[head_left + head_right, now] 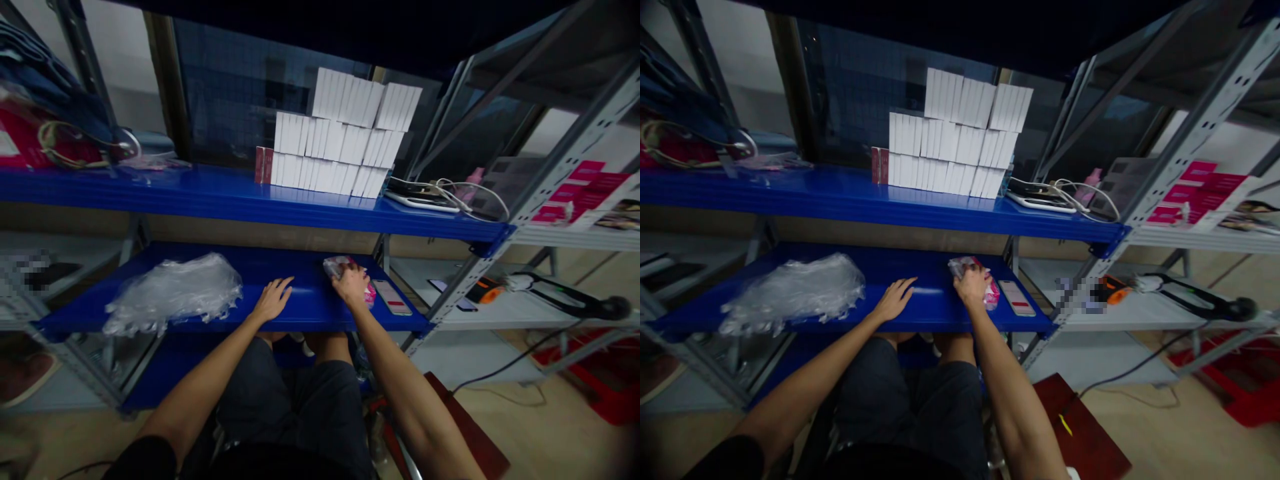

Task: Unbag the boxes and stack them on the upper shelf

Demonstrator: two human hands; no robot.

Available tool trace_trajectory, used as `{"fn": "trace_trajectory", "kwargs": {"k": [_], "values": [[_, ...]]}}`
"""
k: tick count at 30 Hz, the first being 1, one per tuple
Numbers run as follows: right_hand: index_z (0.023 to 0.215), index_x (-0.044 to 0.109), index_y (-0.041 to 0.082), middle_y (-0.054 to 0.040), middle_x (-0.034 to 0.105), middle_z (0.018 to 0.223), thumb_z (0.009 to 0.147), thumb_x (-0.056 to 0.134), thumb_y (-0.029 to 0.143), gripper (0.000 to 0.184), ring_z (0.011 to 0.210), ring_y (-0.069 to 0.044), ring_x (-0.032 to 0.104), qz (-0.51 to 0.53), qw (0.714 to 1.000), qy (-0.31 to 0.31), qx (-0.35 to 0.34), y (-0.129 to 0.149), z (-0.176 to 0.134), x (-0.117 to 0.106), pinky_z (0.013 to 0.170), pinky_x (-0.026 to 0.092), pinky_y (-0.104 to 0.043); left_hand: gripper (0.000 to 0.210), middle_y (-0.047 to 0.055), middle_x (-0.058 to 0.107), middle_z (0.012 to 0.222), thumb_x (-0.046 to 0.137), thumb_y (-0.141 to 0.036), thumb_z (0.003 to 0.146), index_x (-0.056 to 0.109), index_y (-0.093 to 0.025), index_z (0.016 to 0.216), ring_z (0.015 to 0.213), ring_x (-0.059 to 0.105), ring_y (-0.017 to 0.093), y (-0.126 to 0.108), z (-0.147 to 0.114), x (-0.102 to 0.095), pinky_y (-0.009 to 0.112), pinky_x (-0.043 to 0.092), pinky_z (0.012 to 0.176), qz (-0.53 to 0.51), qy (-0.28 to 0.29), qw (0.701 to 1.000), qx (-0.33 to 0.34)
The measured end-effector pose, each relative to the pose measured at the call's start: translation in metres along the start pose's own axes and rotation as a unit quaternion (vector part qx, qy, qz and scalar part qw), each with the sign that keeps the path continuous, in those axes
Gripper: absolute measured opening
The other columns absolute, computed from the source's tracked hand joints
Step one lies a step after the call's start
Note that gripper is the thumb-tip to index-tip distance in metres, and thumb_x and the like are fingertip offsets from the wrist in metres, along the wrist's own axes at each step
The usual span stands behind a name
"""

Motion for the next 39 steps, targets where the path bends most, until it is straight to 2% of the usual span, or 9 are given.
{"fn": "trace_trajectory", "kwargs": {"k": [5, 9, 13, 16, 19, 25, 31, 35, 39], "values": [[0.110, 0.073, 0.020, -0.0128, 0.068, 0.124, 0.087, 0.061, 0.036, 0.030, 0.124, -0.030, 0.054, 0.137, 0.975, 0.060, -0.165, 0.067, -0.027, 0.030, 0.110, 0.038, -0.038, 0.053, 0.005, 0.053, 0.153, 0.021, -0.045, 0.109, 0.038, -0.029, 0.156, 0.143, 0.046, 0.019, 0.002, -0.003, -0.010, 0.036, 0.032, 0.122, -0.044, -0.049, 0.998, -0.007], [0.099, 0.071, 0.021, -0.0068, 0.072, 0.108, 0.089, 0.054, 0.033, 0.023, 0.107, -0.024, 0.063, 0.226, 0.950, 0.083, -0.198, 0.089, -0.042, 0.052, 0.100, 0.046, -0.031, 0.049, 0.006, 0.048, 0.157, 0.027, -0.041, 0.109, 0.048, -0.027, 0.150, 0.146, 0.042, 0.020, 0.008, -0.002, -0.012, 0.038, 0.032, 0.123, -0.046, -0.078, 0.996, -0.013], [0.118, 0.067, 0.019, -0.0119, 0.064, 0.131, 0.087, 0.057, 0.042, 0.040, 0.126, -0.028, 0.056, 0.287, 0.945, 0.013, -0.154, 0.074, -0.042, 0.063, 0.110, 0.042, -0.037, 0.046, 0.008, 0.049, 0.154, 0.032, -0.038, 0.108, 0.053, -0.026, 0.147, 0.145, 0.041, 0.021, 0.010, 0.001, -0.011, 0.039, 0.031, 0.124, -0.101, -0.092, 0.990, 0.030], [0.132, 0.060, 0.020, -0.0132, 0.057, 0.142, 0.080, 0.065, 0.048, 0.059, 0.131, -0.029, 0.053, 0.407, 0.909, -0.033, -0.081, 0.049, -0.040, 0.073, 0.111, 0.042, -0.041, 0.043, 0.009, 0.054, 0.139, 0.040, -0.040, 0.106, 0.058, -0.029, 0.143, 0.132, 0.052, 0.023, 0.014, 0.001, -0.009, 0.041, 0.039, 0.117, -0.124, -0.106, 0.986, 0.039], [0.118, 0.064, 0.022, -0.0082, 0.069, 0.121, 0.082, 0.063, 0.049, 0.045, 0.112, -0.027, 0.063, 0.481, 0.874, 0.009, -0.064, 0.041, -0.039, 0.087, 0.101, 0.047, -0.039, 0.041, 0.007, 0.052, 0.123, 0.049, -0.041, 0.102, 0.062, -0.032, 0.140, 0.118, 0.056, 0.023, 0.016, -0.001, -0.009, 0.043, 0.043, 0.110, -0.107, -0.126, 0.986, 0.035], [0.091, 0.061, 0.023, -0.0010, 0.068, 0.094, 0.083, 0.060, 0.051, 0.029, 0.086, -0.021, 0.062, 0.505, 0.861, 0.017, -0.053, 0.036, -0.041, 0.091, 0.083, 0.048, -0.030, 0.022, 0.005, 0.054, 0.110, 0.064, -0.039, 0.093, 0.072, -0.028, 0.110, 0.110, 0.055, 0.024, 0.021, -0.007, -0.016, 0.042, 0.042, 0.106, -0.174, -0.164, 0.971, 0.013], [0.089, 0.051, 0.024, 0.0018, 0.060, 0.079, 0.086, 0.051, 0.055, 0.031, 0.076, -0.018, 0.058, 0.542, 0.840, -0.014, 0.029, 0.017, -0.036, 0.102, 0.073, 0.046, -0.027, 0.017, 0.002, 0.057, 0.094, 0.043, -0.035, 0.102, 0.056, -0.023, 0.099, 0.095, 0.059, 0.021, 0.059, -0.008, -0.027, 0.037, 0.046, 0.096, -0.268, -0.244, 0.927, -0.101], [0.106, 0.051, 0.025, 0.0011, 0.064, 0.085, 0.088, 0.049, 0.054, 0.034, 0.079, -0.019, 0.062, 0.562, 0.825, -0.018, 0.053, 0.012, -0.036, 0.102, 0.074, 0.049, -0.028, 0.026, 0.005, 0.064, 0.113, 0.046, -0.033, 0.101, 0.051, -0.024, 0.124, 0.107, 0.062, 0.021, 0.064, -0.012, -0.031, 0.036, 0.046, 0.100, -0.308, -0.254, 0.909, -0.120], [0.134, 0.048, 0.027, -0.0025, 0.071, 0.107, 0.076, 0.068, 0.042, 0.063, 0.094, -0.022, 0.067, 0.567, 0.823, 0.022, 0.006, 0.025, -0.038, 0.099, 0.084, 0.052, -0.032, 0.051, 0.008, 0.060, 0.139, 0.068, -0.026, 0.085, 0.057, -0.026, 0.135, 0.132, 0.053, 0.025, 0.029, -0.010, -0.029, 0.039, 0.036, 0.114, -0.327, -0.172, 0.929, 0.025]]}}
Point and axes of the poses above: each hand's wrist, its own z-axis towards the middle knuckle, its own x-axis out of the palm, y = z × x, the point moved 8 cm from there along z, towards the middle knuckle
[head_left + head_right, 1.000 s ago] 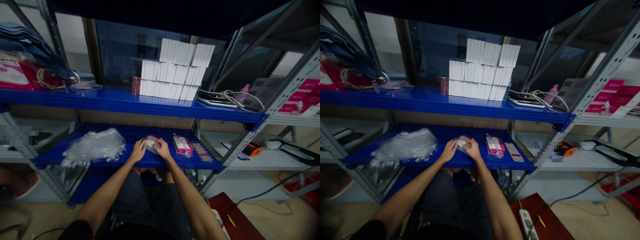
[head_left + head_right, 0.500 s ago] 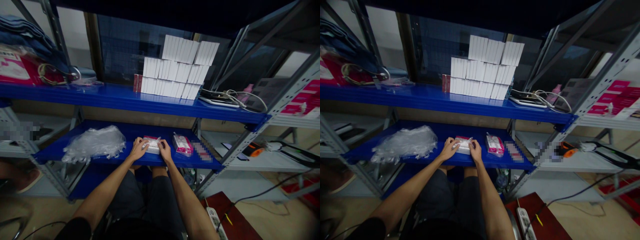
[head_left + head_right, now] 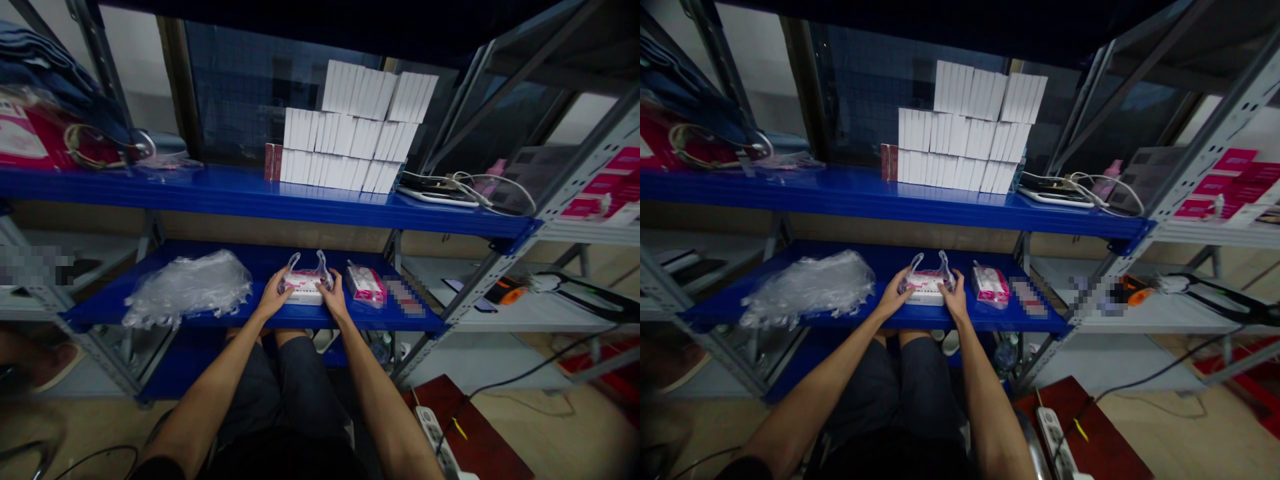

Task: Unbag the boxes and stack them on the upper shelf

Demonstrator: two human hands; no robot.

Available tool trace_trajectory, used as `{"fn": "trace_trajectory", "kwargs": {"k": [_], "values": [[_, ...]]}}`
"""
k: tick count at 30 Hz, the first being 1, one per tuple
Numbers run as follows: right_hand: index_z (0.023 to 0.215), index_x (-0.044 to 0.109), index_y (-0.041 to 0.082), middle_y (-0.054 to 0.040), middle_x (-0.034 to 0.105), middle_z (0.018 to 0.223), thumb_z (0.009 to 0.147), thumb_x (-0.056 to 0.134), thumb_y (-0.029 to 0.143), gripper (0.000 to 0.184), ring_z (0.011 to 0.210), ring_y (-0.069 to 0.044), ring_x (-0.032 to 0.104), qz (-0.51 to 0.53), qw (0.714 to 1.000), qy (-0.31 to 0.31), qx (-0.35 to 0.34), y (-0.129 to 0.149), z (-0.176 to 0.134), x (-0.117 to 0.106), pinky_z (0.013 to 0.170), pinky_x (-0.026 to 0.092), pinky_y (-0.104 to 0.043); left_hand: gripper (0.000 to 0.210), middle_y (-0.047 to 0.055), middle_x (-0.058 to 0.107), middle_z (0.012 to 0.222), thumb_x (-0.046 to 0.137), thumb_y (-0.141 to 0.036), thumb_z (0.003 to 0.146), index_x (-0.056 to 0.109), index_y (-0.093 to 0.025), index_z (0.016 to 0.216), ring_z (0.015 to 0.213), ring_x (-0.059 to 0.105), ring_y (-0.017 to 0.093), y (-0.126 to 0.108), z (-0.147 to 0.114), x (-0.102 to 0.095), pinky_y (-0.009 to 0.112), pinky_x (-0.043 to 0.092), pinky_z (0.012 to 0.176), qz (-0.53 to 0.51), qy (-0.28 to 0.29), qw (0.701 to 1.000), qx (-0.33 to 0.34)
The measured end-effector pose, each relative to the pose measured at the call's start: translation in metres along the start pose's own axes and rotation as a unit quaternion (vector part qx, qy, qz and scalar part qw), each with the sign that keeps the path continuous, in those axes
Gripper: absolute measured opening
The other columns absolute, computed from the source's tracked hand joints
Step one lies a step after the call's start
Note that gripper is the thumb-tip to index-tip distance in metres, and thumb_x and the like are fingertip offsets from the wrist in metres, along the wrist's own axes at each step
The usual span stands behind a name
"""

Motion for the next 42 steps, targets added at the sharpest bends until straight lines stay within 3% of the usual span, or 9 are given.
{"fn": "trace_trajectory", "kwargs": {"k": [3, 8, 15, 24, 30, 33, 36, 39, 42], "values": [[0.139, 0.046, 0.026, -0.0037, 0.074, 0.109, 0.073, 0.061, 0.033, 0.068, 0.089, -0.022, 0.069, 0.061, 0.998, 0.013, 0.028, -0.006, -0.001, 0.003, 0.079, 0.054, -0.033, 0.049, 0.005, 0.069, 0.111, 0.068, -0.018, 0.077, 0.065, -0.025, 0.126, 0.111, 0.062, 0.024, 0.005, -0.005, -0.004, 0.038, 0.043, 0.104, -0.037, -0.011, 0.999, -0.018], [0.131, 0.050, 0.026, -0.0067, 0.076, 0.113, 0.062, 0.055, 0.023, 0.070, 0.096, -0.023, 0.072, 0.151, 0.988, 0.014, 0.034, -0.014, -0.001, 0.003, 0.074, 0.055, -0.031, 0.071, -0.006, 0.059, 0.076, 0.069, -0.022, 0.078, 0.051, -0.027, 0.146, 0.073, 0.059, 0.014, 0.020, -0.013, -0.013, 0.026, 0.047, 0.076, -0.130, -0.035, 0.988, -0.081], [0.124, 0.059, 0.023, -0.0084, 0.074, 0.120, 0.051, 0.050, 0.018, 0.073, 0.116, -0.026, 0.068, 0.135, 0.990, 0.050, -0.007, -0.007, -0.002, 0.009, 0.090, 0.055, -0.035, 0.043, 0.006, 0.069, 0.121, 0.073, -0.034, 0.085, 0.070, -0.025, 0.127, 0.111, 0.062, 0.025, 0.002, -0.015, -0.004, 0.038, 0.046, 0.104, 0.008, 0.014, 0.999, -0.036], [0.111, 0.065, 0.019, -0.0110, 0.076, 0.112, 0.065, 0.047, 0.032, 0.051, 0.108, -0.028, 0.071, 0.150, 0.988, 0.020, 0.010, -0.005, 0.001, 0.002, 0.086, 0.056, -0.038, 0.093, 0.009, 0.036, 0.160, 0.072, -0.008, 0.067, 0.047, -0.031, 0.154, 0.152, 0.032, 0.032, -0.010, -0.023, 0.022, 0.048, 0.026, 0.126, 0.083, 0.167, 0.981, 0.043], [0.129, 0.061, 0.022, -0.0104, 0.069, 0.129, 0.082, 0.063, 0.047, 0.053, 0.124, -0.028, 0.063, 0.113, 0.992, 0.047, -0.033, 0.015, -0.009, 0.006, 0.106, 0.048, -0.042, 0.088, 0.007, 0.025, 0.170, 0.066, -0.016, 0.078, 0.036, -0.034, 0.160, 0.157, 0.022, 0.031, -0.017, -0.022, 0.017, 0.053, 0.022, 0.126, 0.076, 0.133, 0.988, 0.032], [0.134, 0.058, 0.023, -0.0103, 0.064, 0.139, 0.077, 0.075, 0.049, 0.064, 0.130, -0.026, 0.058, 0.039, 0.993, 0.077, -0.080, 0.026, -0.015, 0.013, 0.112, 0.042, -0.040, 0.077, 0.010, 0.046, 0.157, 0.069, -0.026, 0.084, 0.043, -0.030, 0.155, 0.145, 0.043, 0.029, -0.020, -0.021, 0.007, 0.048, 0.031, 0.122, 0.049, 0.076, 0.995, 0.045], [0.129, 0.062, 0.023, -0.0092, 0.066, 0.135, 0.073, 0.078, 0.051, 0.065, 0.125, -0.025, 0.061, 0.004, 0.994, 0.060, -0.089, 0.028, -0.019, 0.011, 0.111, 0.044, -0.038, 0.071, 0.005, 0.069, 0.112, 0.071, -0.027, 0.081, 0.050, -0.025, 0.149, 0.106, 0.065, 0.022, -0.010, -0.021, -0.005, 0.039, 0.048, 0.102, 0.002, 0.018, 1.000, 0.016], [0.111, 0.069, 0.021, -0.0063, 0.074, 0.112, 0.075, 0.071, 0.054, 0.048, 0.108, -0.025, 0.067, -0.021, 0.998, 0.007, -0.062, 0.023, -0.017, 0.001, 0.100, 0.050, -0.038, 0.071, -0.003, 0.062, 0.079, 0.063, -0.020, 0.075, 0.053, -0.022, 0.146, 0.076, 0.061, 0.016, 0.003, -0.022, -0.010, 0.030, 0.050, 0.080, -0.074, 0.006, 0.996, -0.041], [0.087, 0.068, 0.021, -0.0052, 0.073, 0.083, 0.081, 0.056, 0.056, 0.038, 0.085, -0.025, 0.069, -0.023, 0.999, -0.033, -0.037, 0.021, -0.012, -0.007, 0.082, 0.055, -0.036, 0.055, -0.001, 0.063, 0.081, 0.059, -0.017, 0.070, 0.069, -0.022, 0.124, 0.079, 0.060, 0.018, -0.003, -0.024, -0.013, 0.032, 0.050, 0.081, -0.038, 0.019, 0.998, -0.047]]}}
Point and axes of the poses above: each hand's wrist, its own z-axis towards the middle knuckle, its own x-axis out of the palm, y = z × x, the point moved 8 cm from there along z, towards the middle knuckle
